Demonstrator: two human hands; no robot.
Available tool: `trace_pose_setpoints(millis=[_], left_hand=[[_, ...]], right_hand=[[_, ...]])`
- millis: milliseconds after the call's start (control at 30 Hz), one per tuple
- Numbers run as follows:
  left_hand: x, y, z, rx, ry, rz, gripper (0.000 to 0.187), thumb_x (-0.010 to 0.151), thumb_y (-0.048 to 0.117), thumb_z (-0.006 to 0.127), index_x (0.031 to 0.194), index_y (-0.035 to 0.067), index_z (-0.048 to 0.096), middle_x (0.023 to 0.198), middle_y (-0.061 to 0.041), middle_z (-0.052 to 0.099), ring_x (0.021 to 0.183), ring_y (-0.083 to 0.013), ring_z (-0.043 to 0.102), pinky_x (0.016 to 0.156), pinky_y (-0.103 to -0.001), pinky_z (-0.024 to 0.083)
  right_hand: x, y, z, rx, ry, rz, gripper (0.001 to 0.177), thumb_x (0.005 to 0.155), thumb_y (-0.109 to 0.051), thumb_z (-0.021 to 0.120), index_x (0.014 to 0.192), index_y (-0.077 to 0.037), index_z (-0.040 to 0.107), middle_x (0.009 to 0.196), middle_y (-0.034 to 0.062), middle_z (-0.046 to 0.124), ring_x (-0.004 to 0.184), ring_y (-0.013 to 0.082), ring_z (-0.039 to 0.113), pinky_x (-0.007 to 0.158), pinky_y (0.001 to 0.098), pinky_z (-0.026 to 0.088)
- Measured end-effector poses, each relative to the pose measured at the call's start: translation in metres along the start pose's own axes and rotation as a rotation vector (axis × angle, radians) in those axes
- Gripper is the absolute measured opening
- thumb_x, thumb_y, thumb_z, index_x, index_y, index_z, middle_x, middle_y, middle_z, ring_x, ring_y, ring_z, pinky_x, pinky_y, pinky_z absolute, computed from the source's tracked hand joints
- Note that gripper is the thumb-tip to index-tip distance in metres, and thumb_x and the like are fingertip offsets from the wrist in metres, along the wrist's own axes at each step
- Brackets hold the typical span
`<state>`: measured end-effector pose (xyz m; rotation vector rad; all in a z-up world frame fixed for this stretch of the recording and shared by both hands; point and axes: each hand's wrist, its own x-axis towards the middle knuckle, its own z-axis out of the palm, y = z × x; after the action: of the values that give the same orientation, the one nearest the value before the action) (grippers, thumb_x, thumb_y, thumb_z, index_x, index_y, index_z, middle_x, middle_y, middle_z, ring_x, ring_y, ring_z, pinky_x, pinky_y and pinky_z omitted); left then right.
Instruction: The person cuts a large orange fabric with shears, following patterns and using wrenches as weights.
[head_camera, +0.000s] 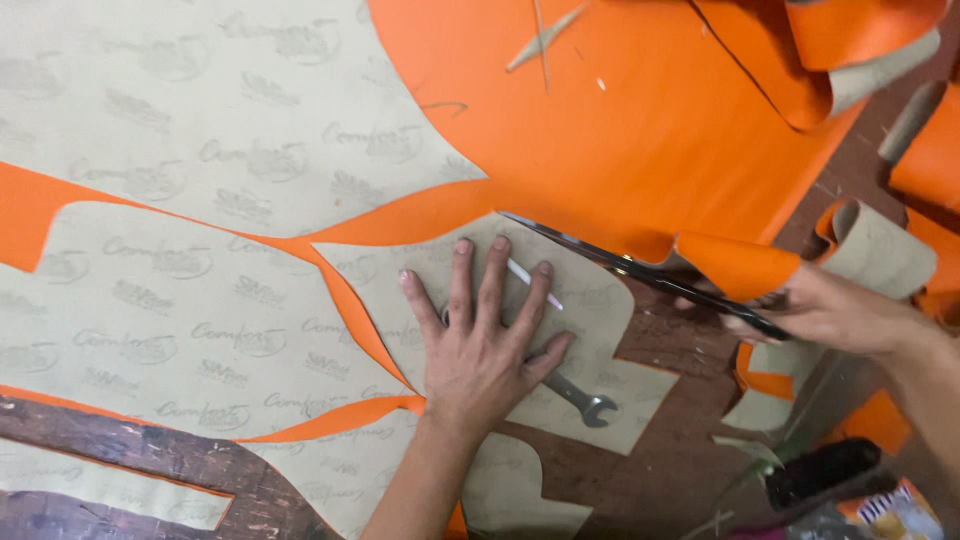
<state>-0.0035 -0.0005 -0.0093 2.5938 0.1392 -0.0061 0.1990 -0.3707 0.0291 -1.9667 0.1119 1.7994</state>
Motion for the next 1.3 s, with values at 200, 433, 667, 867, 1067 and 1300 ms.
trace_pose_setpoints(millis=[200,433,667,867,1067,1300], left_hand=[[-0.005,0.000,0.000,-0.011,-0.017,0.009,0.072,0.093,0.067,0.066,0.153,0.028,0.054,0.166,-0.016,0.033,0.156,-0.0411,0.018,0.114,-0.083,0.004],[-0.004,-0.001,0.002,-0.038,0.004,0.004,0.067,0.096,0.065,0.065,0.151,0.027,0.055,0.166,-0.015,0.033,0.156,-0.0402,0.018,0.115,-0.083,0.005],[-0.006,-0.002,0.001,-0.019,0.033,0.000,0.062,0.100,0.061,0.065,0.152,0.028,0.056,0.168,-0.012,0.033,0.157,-0.0387,0.024,0.118,-0.082,0.008],[-0.006,-0.003,0.001,-0.049,0.018,-0.002,0.062,0.099,0.061,0.065,0.151,0.028,0.055,0.168,-0.012,0.033,0.156,-0.0384,0.024,0.117,-0.082,0.010],[-0.006,-0.002,0.000,-0.043,0.016,-0.005,0.063,0.101,0.060,0.065,0.153,0.028,0.053,0.168,-0.012,0.032,0.158,-0.0373,0.021,0.118,-0.083,0.009],[-0.007,-0.003,0.001,-0.044,0.010,0.000,0.063,0.101,0.060,0.065,0.154,0.027,0.053,0.168,-0.012,0.032,0.158,-0.0369,0.020,0.117,-0.083,0.010]], right_hand=[[0.037,-0.054,-0.087,-0.347,-0.275,-0.291,0.060,0.091,-0.011,0.069,0.150,-0.006,0.060,0.125,0.0120,0.066,0.101,0.0221,0.066,0.079,0.0399,0.053],[0.074,-0.150,-0.132,-0.697,-0.302,-0.005,0.067,0.082,-0.008,0.074,0.147,-0.019,0.059,0.125,0.0014,0.071,0.097,0.0167,0.071,0.088,0.0381,0.055],[0.088,-0.149,-0.137,-0.802,-0.270,0.061,0.067,0.082,-0.006,0.076,0.146,-0.020,0.061,0.122,0.0015,0.071,0.095,0.0176,0.070,0.086,0.0388,0.056],[0.089,-0.145,-0.137,-0.815,-0.289,0.064,0.067,0.082,-0.007,0.076,0.146,-0.020,0.061,0.120,0.0017,0.070,0.095,0.0174,0.070,0.086,0.0383,0.056],[0.097,-0.159,-0.127,-0.842,-0.312,0.044,0.067,0.082,-0.007,0.077,0.146,-0.020,0.061,0.118,0.0019,0.070,0.095,0.0171,0.070,0.086,0.0378,0.056],[0.088,-0.161,-0.126,-0.861,-0.301,0.069,0.067,0.083,-0.007,0.078,0.147,-0.020,0.061,0.116,0.0021,0.070,0.094,0.0169,0.070,0.086,0.0373,0.055]])
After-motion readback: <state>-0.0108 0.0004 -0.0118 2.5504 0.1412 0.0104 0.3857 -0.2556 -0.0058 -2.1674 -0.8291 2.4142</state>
